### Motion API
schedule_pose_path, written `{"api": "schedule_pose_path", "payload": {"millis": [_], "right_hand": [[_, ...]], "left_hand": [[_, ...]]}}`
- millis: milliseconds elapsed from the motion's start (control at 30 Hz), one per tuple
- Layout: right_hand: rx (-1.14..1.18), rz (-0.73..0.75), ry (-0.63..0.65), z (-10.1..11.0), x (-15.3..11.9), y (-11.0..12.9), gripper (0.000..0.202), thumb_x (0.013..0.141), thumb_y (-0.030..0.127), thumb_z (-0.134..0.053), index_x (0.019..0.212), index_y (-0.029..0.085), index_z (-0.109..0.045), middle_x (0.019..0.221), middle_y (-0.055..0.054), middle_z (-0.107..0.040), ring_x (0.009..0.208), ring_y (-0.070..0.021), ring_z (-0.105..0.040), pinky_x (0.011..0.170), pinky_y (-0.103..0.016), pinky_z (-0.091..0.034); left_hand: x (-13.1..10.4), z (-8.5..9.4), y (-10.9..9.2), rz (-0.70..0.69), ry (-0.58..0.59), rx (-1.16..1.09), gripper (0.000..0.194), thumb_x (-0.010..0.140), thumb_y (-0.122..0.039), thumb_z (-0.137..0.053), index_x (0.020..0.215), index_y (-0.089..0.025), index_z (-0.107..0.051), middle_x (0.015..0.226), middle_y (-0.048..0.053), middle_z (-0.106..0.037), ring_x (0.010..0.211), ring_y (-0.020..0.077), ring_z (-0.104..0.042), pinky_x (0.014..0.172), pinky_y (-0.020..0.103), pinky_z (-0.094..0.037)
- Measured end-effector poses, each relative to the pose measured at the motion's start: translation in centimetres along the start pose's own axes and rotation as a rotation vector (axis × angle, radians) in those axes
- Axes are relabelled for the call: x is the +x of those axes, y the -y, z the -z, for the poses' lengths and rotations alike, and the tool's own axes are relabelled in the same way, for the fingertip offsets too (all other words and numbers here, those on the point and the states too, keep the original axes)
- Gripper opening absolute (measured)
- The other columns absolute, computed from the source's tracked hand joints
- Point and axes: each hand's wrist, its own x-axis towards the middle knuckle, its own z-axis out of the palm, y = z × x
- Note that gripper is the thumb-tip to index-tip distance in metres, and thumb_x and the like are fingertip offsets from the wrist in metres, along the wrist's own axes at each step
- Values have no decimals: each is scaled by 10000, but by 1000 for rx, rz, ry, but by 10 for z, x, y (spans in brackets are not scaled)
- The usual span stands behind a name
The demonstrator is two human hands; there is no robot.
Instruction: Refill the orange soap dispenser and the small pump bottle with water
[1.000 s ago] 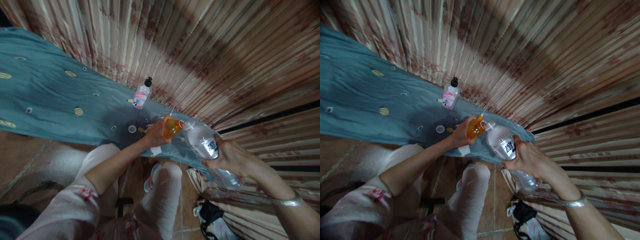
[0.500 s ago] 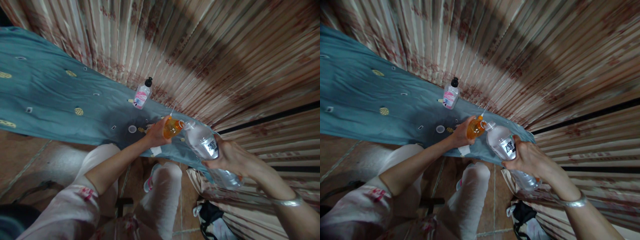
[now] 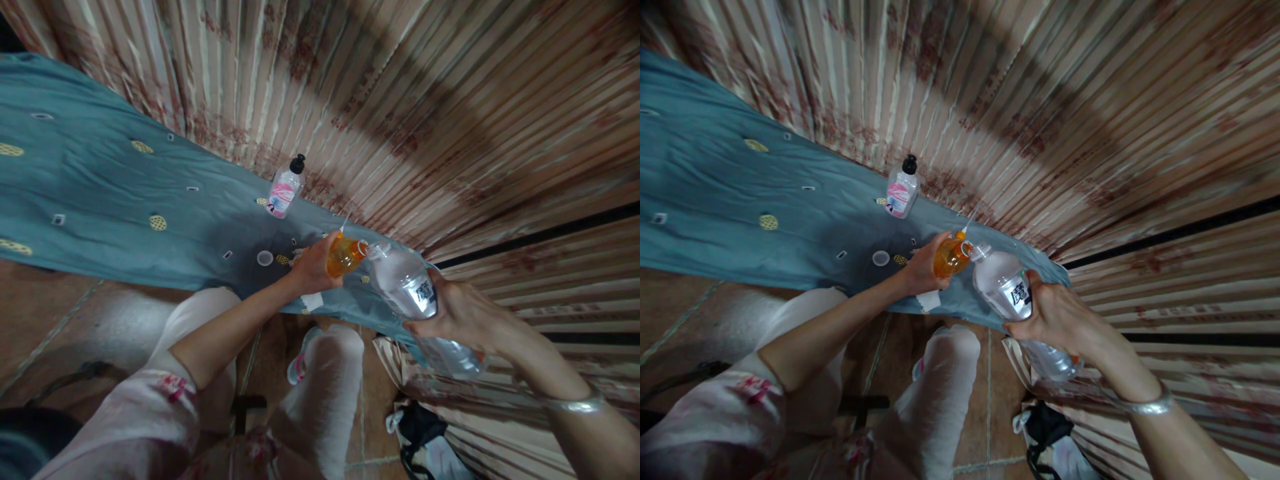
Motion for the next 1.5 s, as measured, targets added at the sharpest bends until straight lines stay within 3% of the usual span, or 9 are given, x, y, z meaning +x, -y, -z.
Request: {"api": "schedule_pose_path", "payload": {"millis": [167, 300, 567, 933, 1100, 1500], "right_hand": [[15, 35, -45, -4, 0, -3, 495, 687, 528, -813, 1045, 217, -673, 561, 50, -607, 539, -246, -639, 530, -340, -416], [19, 21, -11, -2, 0, -1, 507, 692, 517, -817, 1070, 207, -680, 531, 58, -586, 498, -241, -615, 502, -337, -391], [-15, -41, 10, 0, -1, 3, 570, 669, 559, -794, 1083, 189, -664, 600, 21, -612, 600, -287, -671, 584, -367, -449], [-47, -82, 46, 4, 0, 8, 600, 663, 574, -798, 1099, 179, -676, 634, 11, -627, 611, -272, -672, 589, -362, -441], [-26, -51, 43, 3, 1, 4, 631, 671, 590, -808, 1126, 168, -700, 654, 2, -638, 649, -284, -686, 603, -367, -455], [-30, -54, 48, 2, 0, 4, 599, 697, 547, -810, 1152, 180, -681, 607, 21, -614, 621, -293, -685, 605, -377, -466]], "left_hand": [[0, 1, -3, 5, -13, -4, 1157, 650, -222, -908, 1685, -226, -392, 1611, 197, -665, 1488, 451, -665, 1289, 632, -531], [1, 0, -5, 9, -7, -3, 1138, 655, -226, -889, 1679, -214, -391, 1625, 208, -656, 1504, 457, -654, 1294, 644, -527], [1, 2, -7, 14, 0, -17, 1161, 641, -220, -892, 1688, -197, -389, 1623, 218, -652, 1503, 464, -652, 1286, 649, -533], [0, 3, -9, 42, 13, 6, 1141, 661, -219, -886, 1686, -189, -386, 1628, 217, -650, 1505, 462, -652, 1308, 658, -513], [-1, 1, -5, 24, -2, 3, 1141, 670, -219, -891, 1693, -242, -388, 1630, 180, -655, 1496, 438, -664, 1299, 631, -528], [-1, 1, -4, 11, 2, 10, 1149, 672, -219, -890, 1700, -224, -377, 1639, 203, -647, 1498, 458, -657, 1280, 659, -529]]}}
